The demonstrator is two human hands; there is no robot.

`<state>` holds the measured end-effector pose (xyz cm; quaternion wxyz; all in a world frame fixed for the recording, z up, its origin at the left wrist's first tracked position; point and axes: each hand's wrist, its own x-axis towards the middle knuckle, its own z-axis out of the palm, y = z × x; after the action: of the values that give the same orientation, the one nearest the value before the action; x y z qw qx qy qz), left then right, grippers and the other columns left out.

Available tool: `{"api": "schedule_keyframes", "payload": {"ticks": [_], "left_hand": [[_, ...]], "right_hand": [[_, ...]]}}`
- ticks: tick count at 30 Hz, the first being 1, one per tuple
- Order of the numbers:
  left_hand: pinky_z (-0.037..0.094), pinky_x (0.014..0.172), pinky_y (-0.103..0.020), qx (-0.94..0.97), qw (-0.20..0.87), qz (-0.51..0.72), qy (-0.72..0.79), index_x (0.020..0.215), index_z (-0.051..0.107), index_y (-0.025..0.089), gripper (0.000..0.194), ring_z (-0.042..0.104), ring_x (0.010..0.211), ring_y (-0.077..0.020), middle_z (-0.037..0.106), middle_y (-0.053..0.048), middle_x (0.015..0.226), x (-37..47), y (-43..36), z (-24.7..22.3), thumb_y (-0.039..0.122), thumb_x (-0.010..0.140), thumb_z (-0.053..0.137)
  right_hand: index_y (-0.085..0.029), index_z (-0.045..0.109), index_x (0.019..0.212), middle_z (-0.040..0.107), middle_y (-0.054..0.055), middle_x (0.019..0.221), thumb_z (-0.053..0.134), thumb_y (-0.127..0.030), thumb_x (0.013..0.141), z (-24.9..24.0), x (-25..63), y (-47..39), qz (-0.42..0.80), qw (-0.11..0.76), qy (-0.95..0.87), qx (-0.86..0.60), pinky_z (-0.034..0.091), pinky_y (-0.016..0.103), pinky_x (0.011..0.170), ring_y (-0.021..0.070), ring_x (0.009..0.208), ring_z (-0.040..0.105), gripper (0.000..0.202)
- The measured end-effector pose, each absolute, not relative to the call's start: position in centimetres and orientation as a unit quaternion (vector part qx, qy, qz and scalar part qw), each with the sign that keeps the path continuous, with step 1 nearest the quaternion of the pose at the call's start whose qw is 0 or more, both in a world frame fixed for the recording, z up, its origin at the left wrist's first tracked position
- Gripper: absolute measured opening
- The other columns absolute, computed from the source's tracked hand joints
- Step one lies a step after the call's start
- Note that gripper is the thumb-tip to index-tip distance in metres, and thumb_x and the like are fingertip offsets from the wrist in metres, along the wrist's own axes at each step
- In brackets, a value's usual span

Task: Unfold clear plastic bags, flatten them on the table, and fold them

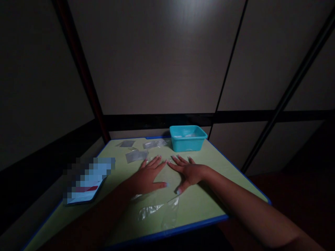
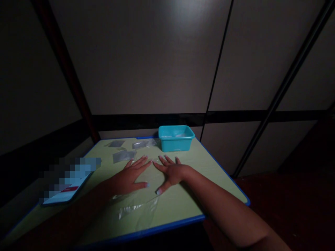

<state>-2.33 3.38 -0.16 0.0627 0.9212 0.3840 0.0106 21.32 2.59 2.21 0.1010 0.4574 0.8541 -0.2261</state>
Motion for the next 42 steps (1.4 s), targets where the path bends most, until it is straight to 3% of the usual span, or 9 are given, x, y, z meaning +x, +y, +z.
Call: {"api": "schedule_keyframes", "payload": {"ticks": [10, 20, 25, 33, 42], "left_hand": [[0.013, 0.109, -0.058, 0.889, 0.071, -0.037, 0.450, 0.149, 0.012, 0.023, 0.076, 0.005, 0.141, -0.0314, 0.009, -0.018, 0.153, -2.6, 3.4, -0.3, 0.060, 0.088, 0.036], [0.008, 0.110, -0.057, 0.909, 0.088, -0.022, 0.406, 0.149, 0.011, 0.024, 0.082, 0.003, 0.142, -0.0291, 0.004, -0.016, 0.154, -2.5, 3.1, 0.3, 0.061, 0.084, 0.044], [0.013, 0.110, -0.055, 0.901, 0.096, -0.041, 0.422, 0.148, 0.016, 0.024, 0.072, 0.006, 0.142, -0.0284, 0.007, -0.015, 0.154, -2.5, 3.1, 0.5, 0.057, 0.089, 0.038], [0.013, 0.110, -0.054, 0.908, 0.064, -0.015, 0.414, 0.148, 0.018, 0.025, 0.068, 0.005, 0.142, -0.0272, 0.010, -0.014, 0.154, -2.6, 3.2, 0.2, 0.057, 0.090, 0.035], [0.015, 0.110, -0.054, 0.884, 0.010, 0.049, 0.466, 0.146, 0.027, 0.024, 0.064, 0.014, 0.142, -0.0276, 0.019, -0.013, 0.153, -3.0, 4.1, 0.2, 0.055, 0.091, 0.033]], "right_hand": [[-0.033, -0.008, 0.146, -0.019, 0.011, 0.152, 0.062, -0.071, 0.063, 2.3, 21.6, 2.8, -0.227, 0.080, 0.843, 0.481, -0.006, 0.070, 0.099, 0.0361, 0.137, -0.018, 0.115], [-0.032, -0.008, 0.146, -0.016, 0.013, 0.152, 0.071, -0.069, 0.053, 2.6, 21.8, 2.9, -0.222, 0.117, 0.842, 0.477, -0.010, 0.070, 0.098, 0.0392, 0.137, -0.016, 0.128], [-0.035, -0.004, 0.146, -0.013, 0.011, 0.154, 0.075, -0.066, 0.050, 2.7, 21.9, 3.0, -0.226, 0.116, 0.830, 0.497, -0.015, 0.072, 0.095, 0.0433, 0.136, -0.015, 0.128], [-0.035, -0.006, 0.145, -0.014, 0.009, 0.153, 0.075, -0.066, 0.052, 2.9, 22.2, 3.2, -0.224, 0.129, 0.829, 0.496, -0.012, 0.072, 0.096, 0.0406, 0.136, -0.017, 0.128], [-0.032, -0.005, 0.146, -0.015, 0.011, 0.153, 0.074, -0.066, 0.052, 2.9, 22.3, 3.3, -0.219, 0.135, 0.834, 0.488, -0.012, 0.071, 0.097, 0.0381, 0.136, -0.020, 0.127]]}}
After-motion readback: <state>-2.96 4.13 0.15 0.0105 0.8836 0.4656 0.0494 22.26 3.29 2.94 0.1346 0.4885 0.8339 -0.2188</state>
